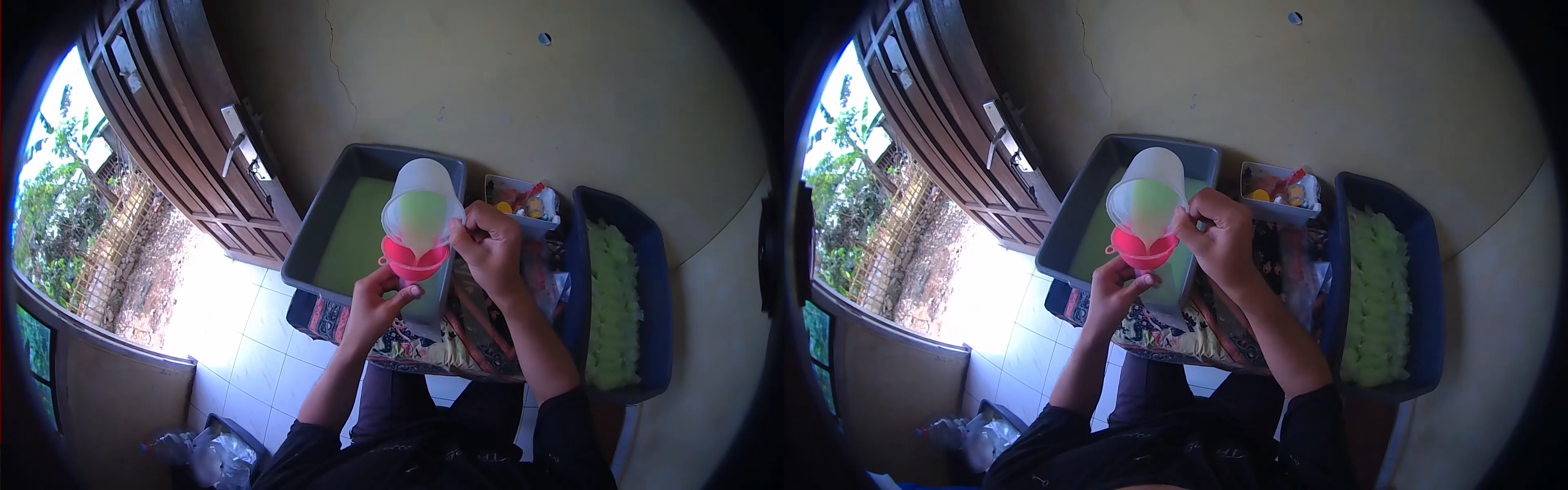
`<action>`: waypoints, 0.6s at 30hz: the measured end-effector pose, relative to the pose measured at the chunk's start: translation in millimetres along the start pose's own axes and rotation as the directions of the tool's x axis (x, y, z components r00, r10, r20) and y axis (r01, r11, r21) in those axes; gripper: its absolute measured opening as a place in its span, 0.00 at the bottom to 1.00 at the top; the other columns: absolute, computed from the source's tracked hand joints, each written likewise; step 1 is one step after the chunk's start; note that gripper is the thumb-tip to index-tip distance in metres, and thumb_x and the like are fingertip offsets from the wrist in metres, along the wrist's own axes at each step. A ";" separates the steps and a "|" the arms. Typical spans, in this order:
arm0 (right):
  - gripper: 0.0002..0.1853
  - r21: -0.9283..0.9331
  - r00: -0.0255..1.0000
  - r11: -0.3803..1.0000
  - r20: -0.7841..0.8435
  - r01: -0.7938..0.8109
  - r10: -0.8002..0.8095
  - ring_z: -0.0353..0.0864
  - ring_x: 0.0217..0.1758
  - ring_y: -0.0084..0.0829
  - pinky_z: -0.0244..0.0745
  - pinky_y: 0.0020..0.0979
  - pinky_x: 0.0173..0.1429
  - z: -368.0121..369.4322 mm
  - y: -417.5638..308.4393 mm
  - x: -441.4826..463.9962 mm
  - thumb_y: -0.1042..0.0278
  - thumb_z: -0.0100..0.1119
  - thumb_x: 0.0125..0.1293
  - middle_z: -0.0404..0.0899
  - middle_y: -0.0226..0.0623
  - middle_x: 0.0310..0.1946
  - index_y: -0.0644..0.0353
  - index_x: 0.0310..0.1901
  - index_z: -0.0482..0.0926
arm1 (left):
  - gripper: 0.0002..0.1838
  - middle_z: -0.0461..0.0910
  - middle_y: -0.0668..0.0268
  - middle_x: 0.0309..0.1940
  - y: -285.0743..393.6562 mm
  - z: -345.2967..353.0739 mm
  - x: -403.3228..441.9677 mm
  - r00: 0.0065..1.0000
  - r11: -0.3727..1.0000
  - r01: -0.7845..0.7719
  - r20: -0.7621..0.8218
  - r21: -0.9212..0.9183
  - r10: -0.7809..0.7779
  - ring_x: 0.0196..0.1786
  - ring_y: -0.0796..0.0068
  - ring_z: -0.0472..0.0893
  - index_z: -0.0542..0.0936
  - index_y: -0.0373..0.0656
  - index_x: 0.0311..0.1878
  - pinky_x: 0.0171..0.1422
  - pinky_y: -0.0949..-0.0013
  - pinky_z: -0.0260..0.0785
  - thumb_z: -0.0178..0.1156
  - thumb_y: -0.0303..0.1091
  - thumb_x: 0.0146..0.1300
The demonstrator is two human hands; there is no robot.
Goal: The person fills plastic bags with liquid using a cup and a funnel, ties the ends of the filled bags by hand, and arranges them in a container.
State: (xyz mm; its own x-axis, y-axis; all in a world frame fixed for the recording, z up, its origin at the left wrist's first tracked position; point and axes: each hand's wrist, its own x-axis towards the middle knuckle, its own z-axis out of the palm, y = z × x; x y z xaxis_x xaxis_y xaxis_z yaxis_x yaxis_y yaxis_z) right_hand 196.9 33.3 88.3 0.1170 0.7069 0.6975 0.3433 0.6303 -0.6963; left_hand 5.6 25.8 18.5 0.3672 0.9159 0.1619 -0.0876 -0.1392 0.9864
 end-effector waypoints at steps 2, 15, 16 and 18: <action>0.12 -0.015 1.000 1.000 -0.009 0.021 -0.021 0.65 0.18 0.21 0.61 0.25 0.24 -0.9 -0.2 -0.8 0.79 0.63 0.55 0.67 0.33 0.15 0.64 0.20 0.68 | 0.19 0.83 0.64 0.36 2.3 1.7 -0.6 1.000 1.000 0.004 -0.003 -0.023 -0.004 0.42 0.80 0.80 0.78 0.34 0.49 0.51 0.72 0.70 0.69 0.32 0.57; 0.11 -0.078 0.988 0.985 0.017 0.152 -0.151 0.74 0.20 0.28 0.67 0.27 0.26 -2.0 -12.2 -2.7 0.81 0.62 0.53 0.72 0.36 0.19 0.66 0.20 0.69 | 0.19 0.84 0.63 0.37 2.2 4.2 -3.7 0.999 0.996 -0.028 -0.029 -0.081 0.025 0.41 0.79 0.81 0.77 0.32 0.49 0.50 0.73 0.71 0.69 0.29 0.57; 0.11 -0.084 0.985 0.982 0.024 0.171 -0.169 0.74 0.20 0.28 0.67 0.26 0.26 -2.3 -13.3 -2.8 0.81 0.62 0.52 0.73 0.36 0.20 0.66 0.20 0.69 | 0.19 0.84 0.63 0.37 1.4 3.7 -3.9 0.999 0.997 -0.037 -0.025 -0.068 0.035 0.41 0.78 0.81 0.77 0.32 0.49 0.50 0.73 0.72 0.68 0.29 0.57; 0.11 -0.094 0.982 0.978 0.024 0.188 -0.186 0.75 0.21 0.28 0.68 0.26 0.26 -2.5 -14.5 -2.9 0.82 0.62 0.52 0.73 0.36 0.20 0.66 0.20 0.69 | 0.19 0.83 0.63 0.37 0.5 3.2 -4.3 0.999 0.996 -0.033 -0.023 -0.080 0.031 0.42 0.78 0.81 0.77 0.32 0.49 0.50 0.73 0.72 0.69 0.29 0.57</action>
State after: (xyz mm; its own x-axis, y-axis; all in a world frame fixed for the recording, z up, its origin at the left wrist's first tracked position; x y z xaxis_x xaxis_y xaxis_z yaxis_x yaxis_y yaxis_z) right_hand 193.9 21.3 96.9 0.0284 0.5847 0.8108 0.4455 0.7187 -0.5339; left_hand 6.9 20.6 18.4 0.3426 0.9197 0.1918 -0.1733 -0.1388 0.9750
